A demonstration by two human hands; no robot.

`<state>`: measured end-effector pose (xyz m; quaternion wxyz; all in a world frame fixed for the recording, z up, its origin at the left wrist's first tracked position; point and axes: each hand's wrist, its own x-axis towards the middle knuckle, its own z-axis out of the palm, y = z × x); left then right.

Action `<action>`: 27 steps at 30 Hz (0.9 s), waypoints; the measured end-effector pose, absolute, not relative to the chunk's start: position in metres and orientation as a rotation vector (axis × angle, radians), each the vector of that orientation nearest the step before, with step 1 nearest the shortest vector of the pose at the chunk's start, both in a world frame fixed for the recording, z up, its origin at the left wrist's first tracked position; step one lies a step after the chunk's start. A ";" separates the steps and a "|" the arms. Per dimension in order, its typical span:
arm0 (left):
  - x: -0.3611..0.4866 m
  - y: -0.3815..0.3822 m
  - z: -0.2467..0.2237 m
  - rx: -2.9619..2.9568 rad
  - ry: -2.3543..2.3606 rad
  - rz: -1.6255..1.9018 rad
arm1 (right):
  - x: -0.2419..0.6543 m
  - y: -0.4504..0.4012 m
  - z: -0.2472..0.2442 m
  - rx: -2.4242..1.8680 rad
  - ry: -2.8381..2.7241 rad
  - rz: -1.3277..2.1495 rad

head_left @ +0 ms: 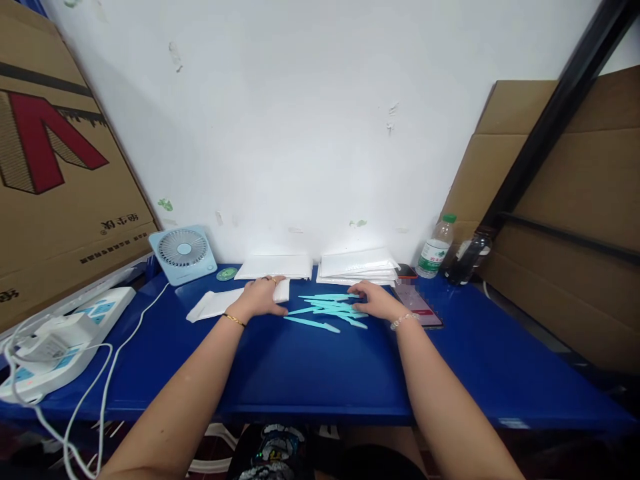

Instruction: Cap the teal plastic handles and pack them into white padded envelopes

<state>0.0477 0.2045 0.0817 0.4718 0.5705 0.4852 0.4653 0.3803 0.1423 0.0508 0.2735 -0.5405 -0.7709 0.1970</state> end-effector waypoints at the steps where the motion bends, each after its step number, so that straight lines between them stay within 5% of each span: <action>1: 0.047 0.205 0.076 1.312 1.168 1.134 | 0.384 0.145 0.049 -1.489 -2.043 0.502; 9: 0.100 0.209 0.066 1.257 0.960 1.073 | 0.384 0.164 0.025 -1.722 -1.944 0.263; 15: 0.130 0.217 0.047 1.785 0.961 1.050 | 0.369 0.161 0.032 -1.544 -1.902 0.479; 21: 0.124 0.222 0.053 2.655 1.182 0.536 | 0.368 0.161 0.039 -1.437 -1.835 0.517; 27: 0.101 0.235 0.048 2.675 1.478 0.472 | 0.389 0.163 0.033 -1.642 -1.818 0.311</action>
